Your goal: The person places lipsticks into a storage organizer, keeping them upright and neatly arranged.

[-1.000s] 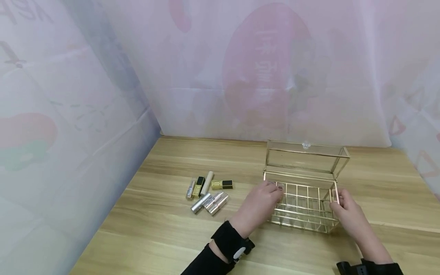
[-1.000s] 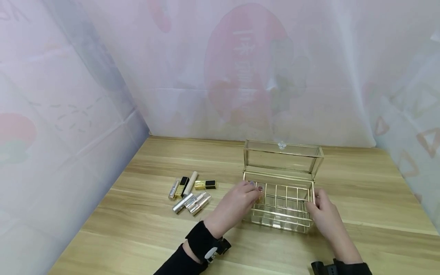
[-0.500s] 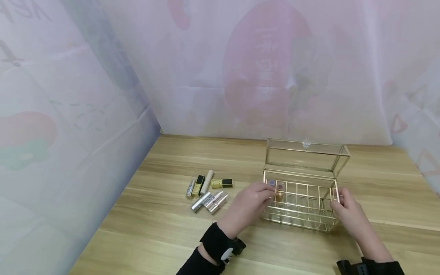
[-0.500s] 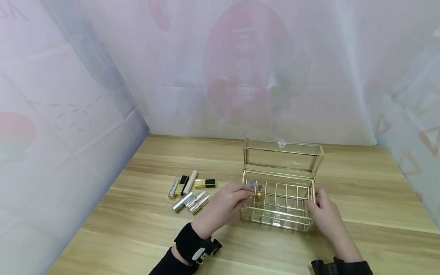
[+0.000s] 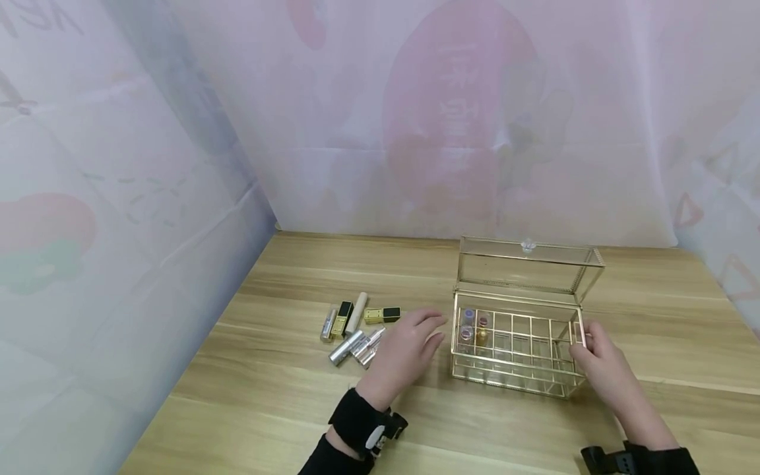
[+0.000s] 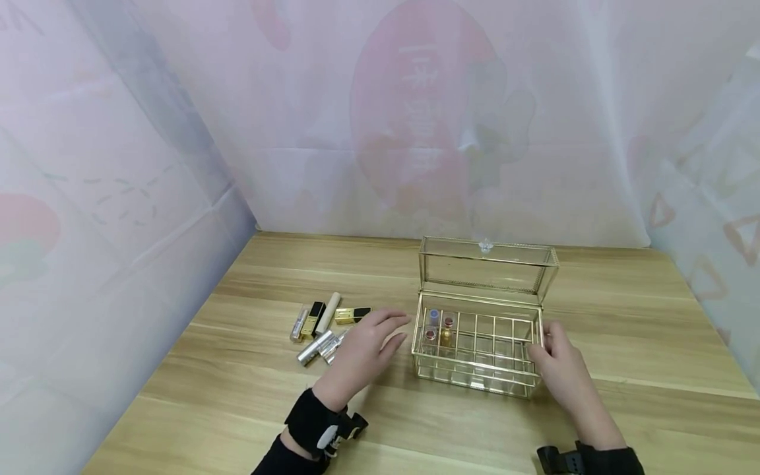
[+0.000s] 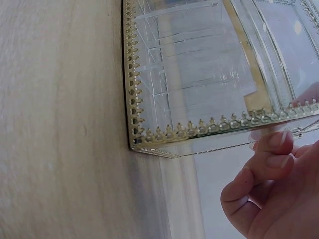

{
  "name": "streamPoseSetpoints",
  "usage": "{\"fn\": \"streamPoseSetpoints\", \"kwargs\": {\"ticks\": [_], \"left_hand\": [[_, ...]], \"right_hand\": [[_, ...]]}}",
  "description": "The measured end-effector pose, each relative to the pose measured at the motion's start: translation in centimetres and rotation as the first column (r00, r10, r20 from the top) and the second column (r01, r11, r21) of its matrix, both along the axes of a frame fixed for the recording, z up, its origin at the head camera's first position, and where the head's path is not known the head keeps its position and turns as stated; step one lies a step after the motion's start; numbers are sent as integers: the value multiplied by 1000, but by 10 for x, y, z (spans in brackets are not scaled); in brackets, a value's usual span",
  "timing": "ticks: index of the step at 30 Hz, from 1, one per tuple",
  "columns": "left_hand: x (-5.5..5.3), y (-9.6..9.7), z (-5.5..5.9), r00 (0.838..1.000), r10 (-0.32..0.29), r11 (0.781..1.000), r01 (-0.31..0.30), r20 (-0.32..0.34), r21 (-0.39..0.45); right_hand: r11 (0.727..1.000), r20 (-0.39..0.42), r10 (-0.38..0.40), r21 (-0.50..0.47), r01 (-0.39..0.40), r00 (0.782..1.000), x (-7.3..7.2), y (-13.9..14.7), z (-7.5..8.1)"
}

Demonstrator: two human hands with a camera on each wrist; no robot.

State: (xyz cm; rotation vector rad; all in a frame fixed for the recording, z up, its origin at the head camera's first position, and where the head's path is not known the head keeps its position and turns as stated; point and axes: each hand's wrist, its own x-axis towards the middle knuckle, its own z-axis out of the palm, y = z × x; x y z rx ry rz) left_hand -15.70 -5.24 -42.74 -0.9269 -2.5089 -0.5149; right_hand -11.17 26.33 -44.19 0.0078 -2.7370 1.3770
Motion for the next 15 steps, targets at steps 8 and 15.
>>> {"fn": "streamPoseSetpoints", "kwargs": {"ticks": [8,15], "left_hand": [[-2,-16,-17,976,207,976,-202,60,-85],[-4,-27,-25,948,313,946,-305,60,-107]], "right_hand": [[1000,-1,3,-5,-3,1000,1,0,0],[1000,-12,12,-13,-12,1000,0,1,0]]}}
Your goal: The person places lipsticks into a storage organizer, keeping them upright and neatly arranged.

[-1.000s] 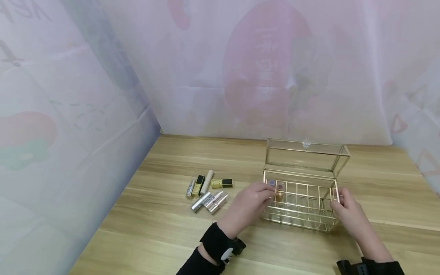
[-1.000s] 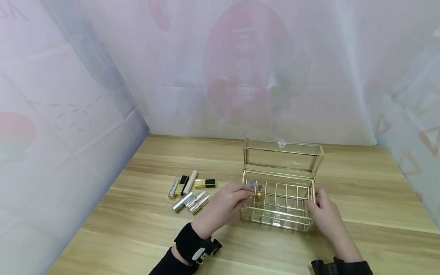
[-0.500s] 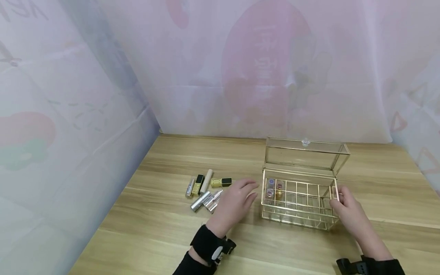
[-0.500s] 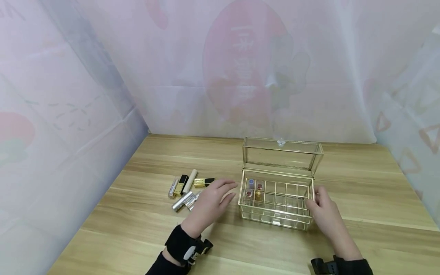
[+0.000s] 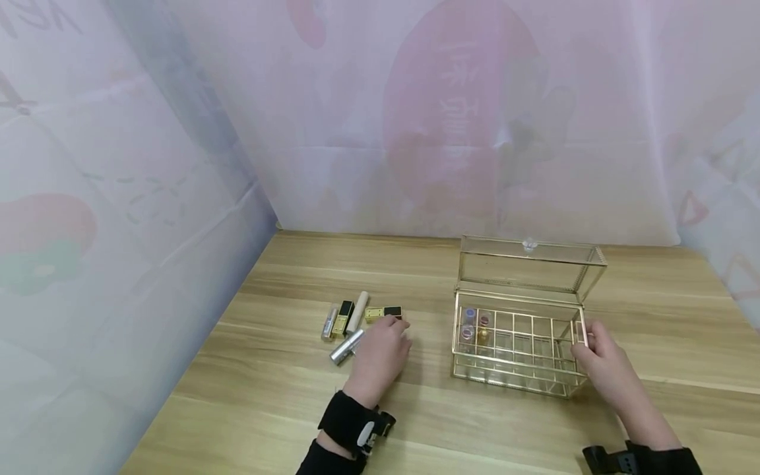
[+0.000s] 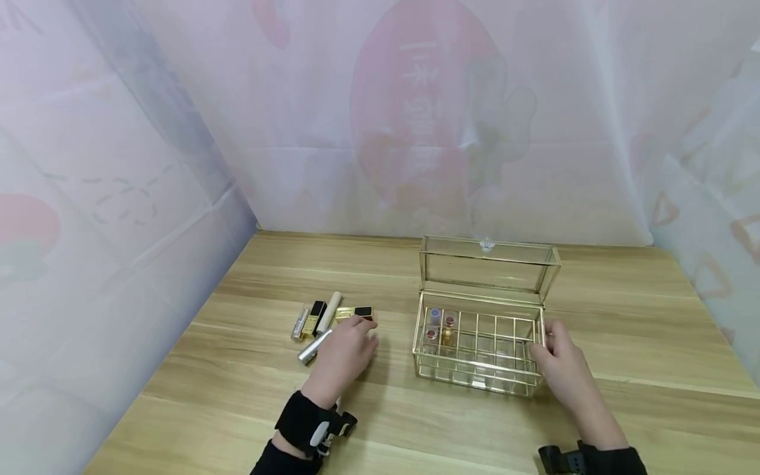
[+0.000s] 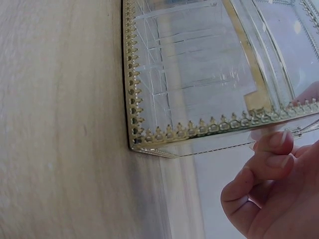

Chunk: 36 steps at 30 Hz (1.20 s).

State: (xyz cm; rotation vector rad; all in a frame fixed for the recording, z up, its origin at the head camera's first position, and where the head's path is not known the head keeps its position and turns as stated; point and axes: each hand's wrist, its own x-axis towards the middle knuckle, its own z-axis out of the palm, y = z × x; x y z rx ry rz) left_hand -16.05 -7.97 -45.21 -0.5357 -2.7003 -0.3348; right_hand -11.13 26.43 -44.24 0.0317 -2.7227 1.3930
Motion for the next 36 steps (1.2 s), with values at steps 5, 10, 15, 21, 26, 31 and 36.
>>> {"fn": "streamPoseSetpoints", "kwargs": {"ticks": [5,10,15,21,26,31,36], "left_hand": [[0,-4,-1,999,45,999,-45,16,28],[0,-6,-2,998,57,998,-57,1,34],[-2,-8,-4,999,46,999,-46,0,29],[-2,-8,-5,997,53,998,-55,47,32],[-2,-7,-6,998,51,998,-53,45,43],[-3,-6,-7,996,49,998,-51,70,36],[-3,-5,-6,992,49,999,-51,112,7]], "right_hand": [[1000,-9,0,4,0,1000,-1,0,0],[1000,-5,-2,3,2,1000,-1,0,-1],[1000,-8,0,-5,0,1000,-2,0,-1],[1000,-12,1,-6,-1,1000,-1,-1,-1],[1000,-5,3,-2,-3,1000,0,0,-1],[1000,4,-4,2,4,1000,0,0,-1],[1000,5,-2,4,2,1000,-1,1,-1]]}}
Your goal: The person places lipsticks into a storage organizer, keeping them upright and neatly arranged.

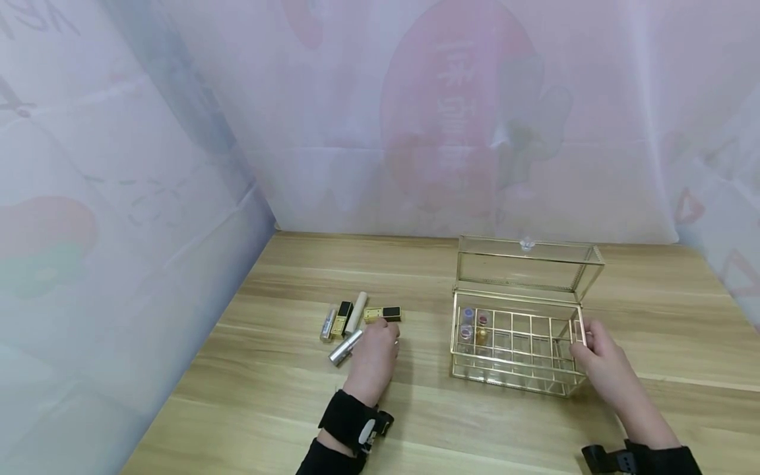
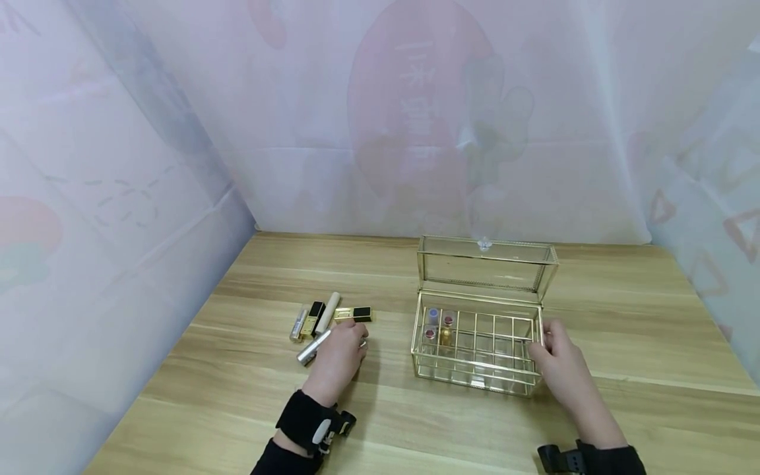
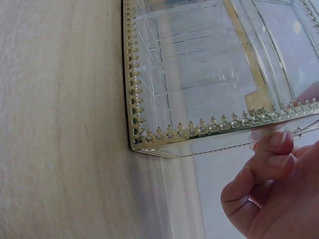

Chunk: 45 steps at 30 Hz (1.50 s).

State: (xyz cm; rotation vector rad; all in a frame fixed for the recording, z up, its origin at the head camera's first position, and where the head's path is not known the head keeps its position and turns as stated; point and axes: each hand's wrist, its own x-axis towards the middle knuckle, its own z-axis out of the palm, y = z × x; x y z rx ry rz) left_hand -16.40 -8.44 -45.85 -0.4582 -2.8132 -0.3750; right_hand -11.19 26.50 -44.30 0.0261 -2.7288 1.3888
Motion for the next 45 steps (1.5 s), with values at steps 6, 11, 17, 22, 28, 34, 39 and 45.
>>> {"fn": "streamPoseSetpoints", "kwargs": {"ticks": [6,11,17,22,28,34,39,45], "left_hand": [[1,1,3,1000,-8,1000,8,25,15],[1,2,6,1000,-17,996,15,24,85],[0,2,15,999,-50,986,52,-14,159],[-1,5,24,994,-77,972,93,-79,216],[0,13,38,990,-93,957,119,-108,266],[2,23,52,973,-130,944,181,-190,276],[5,30,59,957,-166,926,234,-238,297],[6,34,64,922,-228,892,327,-314,312]], "right_hand": [[1000,-19,-4,1,4,1000,-1,0,0],[1000,-30,-7,-1,7,1000,0,0,0],[1000,-17,-6,-3,6,1000,-1,0,0],[1000,-10,-1,-10,0,1000,-1,0,0],[1000,-10,4,-17,-4,1000,0,0,1],[1000,-19,3,-17,-3,1000,1,-1,1],[1000,-17,2,-21,-3,1000,0,-1,1],[1000,-19,0,-18,-1,1000,0,-1,2]]}}
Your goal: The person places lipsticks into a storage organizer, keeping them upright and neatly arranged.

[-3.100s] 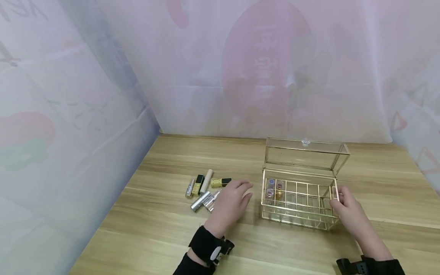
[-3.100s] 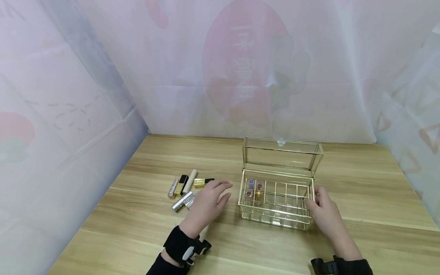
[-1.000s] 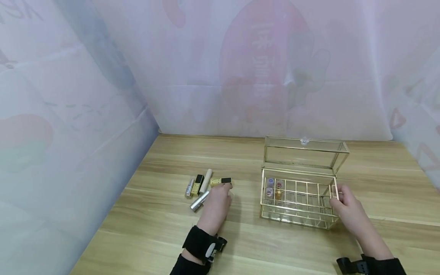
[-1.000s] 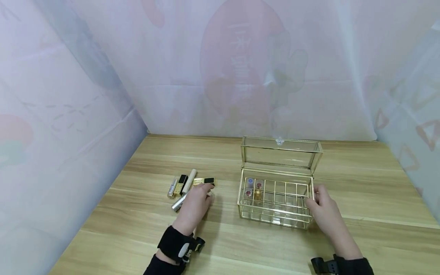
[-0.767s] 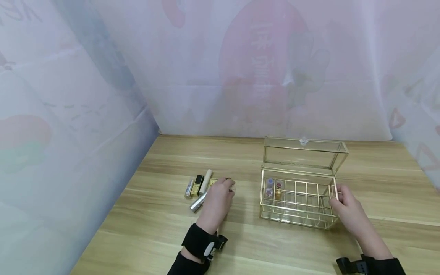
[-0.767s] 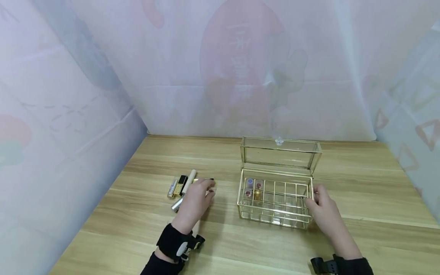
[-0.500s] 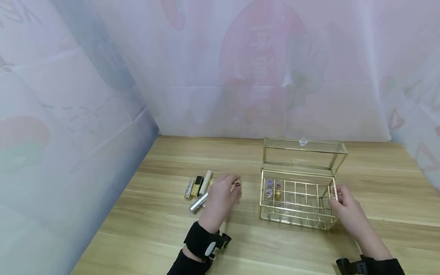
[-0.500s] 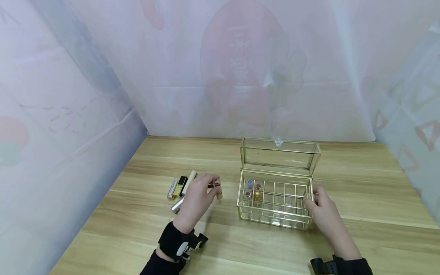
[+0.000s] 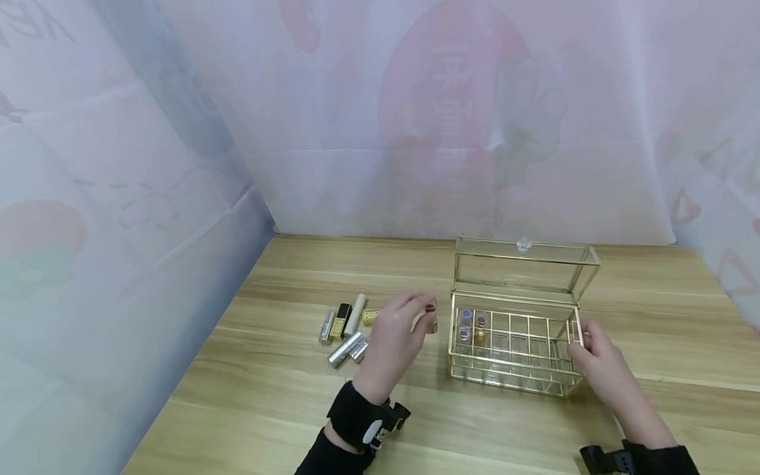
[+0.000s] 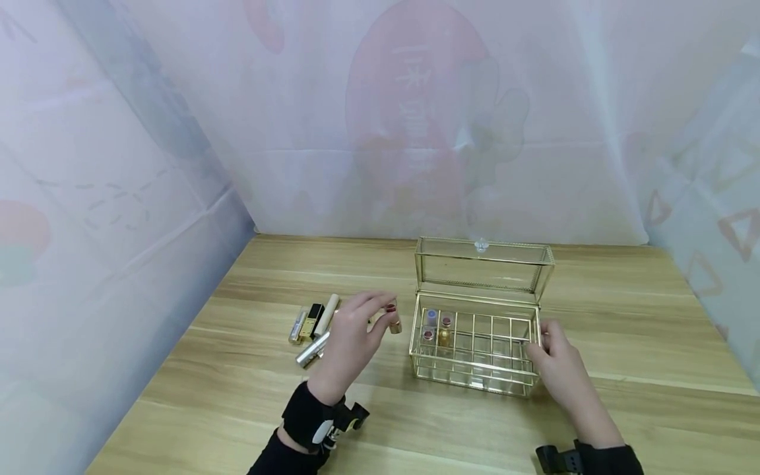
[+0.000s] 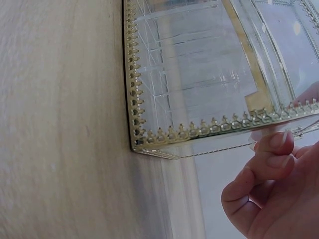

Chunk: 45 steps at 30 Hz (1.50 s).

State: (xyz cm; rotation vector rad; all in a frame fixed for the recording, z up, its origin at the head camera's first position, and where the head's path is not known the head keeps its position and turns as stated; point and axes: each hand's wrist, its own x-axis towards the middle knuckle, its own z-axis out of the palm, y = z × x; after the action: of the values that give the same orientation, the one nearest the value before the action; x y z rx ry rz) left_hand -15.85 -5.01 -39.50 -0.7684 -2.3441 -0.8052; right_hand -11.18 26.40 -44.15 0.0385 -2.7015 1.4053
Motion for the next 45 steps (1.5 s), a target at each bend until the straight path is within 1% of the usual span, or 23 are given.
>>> {"fn": "streamPoseSetpoints", "kwargs": {"ticks": [2,5,9,13,15,18,21,26,30,36,40,45], "left_hand": [[0,1,1,999,-34,999,34,-38,-1],[1,4,4,992,-89,996,87,-87,-33],[4,9,9,974,-169,984,159,-152,-78],[7,14,14,956,-207,978,193,-207,-85],[8,17,15,951,-220,975,207,-216,-84],[8,20,16,947,-251,967,240,-198,-81],[7,24,13,946,-279,960,267,-168,-89],[4,28,5,945,-302,951,289,-127,-114],[1,29,0,943,-308,947,291,-125,-139],[-1,29,-8,940,-332,940,322,-83,-117],[0,29,-11,938,-336,936,321,-92,-147],[-1,28,-11,936,-333,933,310,-112,-183]], "right_hand": [[1000,3,1,2,-1,1000,0,0,0],[1000,6,5,-1,-5,1000,0,1,0],[1000,3,2,-1,-2,1000,0,1,0],[1000,-5,1,3,-1,1000,0,1,0],[1000,-5,3,2,-3,1000,0,1,-1],[1000,-9,1,13,-1,1000,-1,1,-1],[1000,-5,0,17,0,1000,0,1,0],[1000,2,-1,19,0,1000,0,0,0],[1000,3,-3,18,3,1000,0,0,0],[1000,1,-3,11,3,1000,0,0,0],[1000,9,1,7,-1,1000,0,0,-1],[1000,13,1,13,-1,1000,0,1,0]]}}
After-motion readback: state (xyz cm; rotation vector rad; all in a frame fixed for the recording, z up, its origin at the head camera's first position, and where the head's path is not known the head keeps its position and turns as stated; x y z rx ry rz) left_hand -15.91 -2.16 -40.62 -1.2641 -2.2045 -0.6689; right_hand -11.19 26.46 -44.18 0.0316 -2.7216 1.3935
